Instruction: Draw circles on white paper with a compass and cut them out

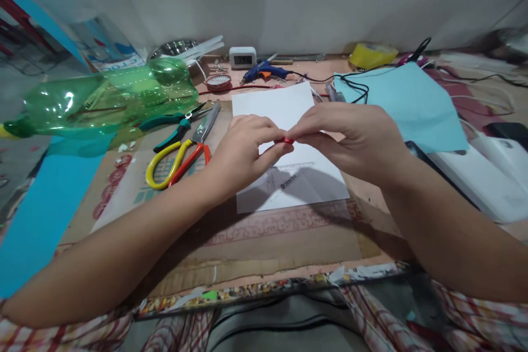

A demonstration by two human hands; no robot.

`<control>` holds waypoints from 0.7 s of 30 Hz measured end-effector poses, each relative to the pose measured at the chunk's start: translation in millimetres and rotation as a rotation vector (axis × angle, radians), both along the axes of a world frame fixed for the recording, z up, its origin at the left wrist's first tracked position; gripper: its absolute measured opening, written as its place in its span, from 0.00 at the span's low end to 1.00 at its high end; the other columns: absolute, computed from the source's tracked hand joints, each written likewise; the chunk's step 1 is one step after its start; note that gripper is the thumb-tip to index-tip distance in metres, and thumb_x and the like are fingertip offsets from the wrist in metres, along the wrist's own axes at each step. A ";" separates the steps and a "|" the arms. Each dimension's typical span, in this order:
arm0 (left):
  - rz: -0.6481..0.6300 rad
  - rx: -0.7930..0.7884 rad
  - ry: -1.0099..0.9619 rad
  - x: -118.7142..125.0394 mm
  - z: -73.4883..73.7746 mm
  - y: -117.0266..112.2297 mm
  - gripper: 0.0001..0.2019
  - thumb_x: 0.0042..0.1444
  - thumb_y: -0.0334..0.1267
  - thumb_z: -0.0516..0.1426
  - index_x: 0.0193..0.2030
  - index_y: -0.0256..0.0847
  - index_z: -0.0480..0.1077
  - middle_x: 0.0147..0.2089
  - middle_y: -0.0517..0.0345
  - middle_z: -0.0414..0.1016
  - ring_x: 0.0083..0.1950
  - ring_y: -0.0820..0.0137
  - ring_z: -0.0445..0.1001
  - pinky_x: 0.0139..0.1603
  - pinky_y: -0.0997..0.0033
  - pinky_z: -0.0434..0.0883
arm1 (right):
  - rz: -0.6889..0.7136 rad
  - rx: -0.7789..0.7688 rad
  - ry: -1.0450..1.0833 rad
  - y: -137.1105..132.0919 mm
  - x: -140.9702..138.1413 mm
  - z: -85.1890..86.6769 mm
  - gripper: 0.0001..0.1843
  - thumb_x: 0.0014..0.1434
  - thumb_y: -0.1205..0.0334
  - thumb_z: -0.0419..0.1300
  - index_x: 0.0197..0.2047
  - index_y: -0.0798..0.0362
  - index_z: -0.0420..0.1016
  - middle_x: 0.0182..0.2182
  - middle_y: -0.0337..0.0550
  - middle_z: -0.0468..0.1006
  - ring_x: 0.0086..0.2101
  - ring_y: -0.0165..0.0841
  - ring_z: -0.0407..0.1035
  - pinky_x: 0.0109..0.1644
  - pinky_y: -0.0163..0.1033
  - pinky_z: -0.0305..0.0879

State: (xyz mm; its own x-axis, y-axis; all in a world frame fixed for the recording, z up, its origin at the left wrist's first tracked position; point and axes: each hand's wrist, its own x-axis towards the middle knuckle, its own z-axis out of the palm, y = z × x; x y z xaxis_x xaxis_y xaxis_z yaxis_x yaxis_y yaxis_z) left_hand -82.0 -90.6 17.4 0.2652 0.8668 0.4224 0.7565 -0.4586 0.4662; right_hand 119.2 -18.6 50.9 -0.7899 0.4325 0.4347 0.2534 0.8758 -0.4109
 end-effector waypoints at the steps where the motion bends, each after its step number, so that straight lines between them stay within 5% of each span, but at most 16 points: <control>1: -0.004 -0.004 0.002 0.4 -0.4 -0.2 0.10 0.67 0.41 0.57 0.43 0.42 0.79 0.42 0.55 0.82 0.46 0.63 0.76 0.51 0.61 0.64 | -0.012 0.020 -0.030 -0.2 -1.9 2.7 0.12 0.68 0.61 0.57 0.43 0.45 0.83 0.39 0.40 0.85 0.41 0.38 0.78 0.47 0.43 0.69; 7: -0.002 -0.043 0.019 -4.3 -0.2 3.9 0.09 0.66 0.41 0.58 0.43 0.43 0.79 0.43 0.55 0.82 0.48 0.62 0.76 0.53 0.60 0.65 | 0.039 0.066 -0.126 8.6 -11.0 16.4 0.13 0.65 0.66 0.58 0.40 0.46 0.85 0.38 0.37 0.87 0.39 0.37 0.79 0.44 0.41 0.68; 11: 0.034 -0.082 0.096 -19.9 25.1 -1.2 0.11 0.64 0.44 0.58 0.45 0.42 0.78 0.43 0.54 0.82 0.45 0.63 0.77 0.47 0.63 0.68 | 0.060 0.090 -0.188 8.4 -13.7 23.9 0.12 0.63 0.68 0.59 0.39 0.46 0.86 0.36 0.37 0.87 0.37 0.35 0.79 0.41 0.39 0.67; 14: 0.134 -0.056 0.172 -23.8 38.8 -18.5 0.12 0.65 0.45 0.57 0.35 0.43 0.77 0.33 0.57 0.80 0.34 0.67 0.75 0.36 0.67 0.67 | 0.074 0.066 -0.197 6.6 -13.5 25.9 0.12 0.62 0.70 0.61 0.39 0.47 0.85 0.35 0.36 0.87 0.35 0.33 0.79 0.39 0.37 0.66; 16: -0.051 -0.090 0.270 -19.1 32.1 -32.2 0.13 0.67 0.44 0.55 0.36 0.44 0.78 0.36 0.57 0.81 0.36 0.66 0.76 0.38 0.67 0.68 | 0.081 0.044 -0.193 6.8 -12.7 25.7 0.11 0.62 0.71 0.61 0.39 0.48 0.85 0.35 0.36 0.87 0.36 0.33 0.79 0.38 0.36 0.66; 18: -0.281 -0.122 0.357 -12.5 14.9 -43.2 0.11 0.69 0.42 0.54 0.47 0.43 0.78 0.51 0.53 0.82 0.45 0.64 0.78 0.46 0.64 0.71 | 0.072 0.024 -0.192 8.3 -11.9 25.0 0.12 0.63 0.71 0.61 0.39 0.49 0.85 0.36 0.37 0.87 0.36 0.33 0.79 0.39 0.36 0.66; 21: -0.392 -0.117 0.462 -10.3 -8.8 -52.9 0.13 0.67 0.42 0.58 0.53 0.41 0.75 0.62 0.46 0.77 0.46 0.61 0.78 0.47 0.60 0.72 | 0.045 -0.004 -0.200 11.8 -11.7 23.9 0.12 0.63 0.70 0.60 0.39 0.49 0.85 0.36 0.38 0.87 0.37 0.33 0.79 0.40 0.36 0.66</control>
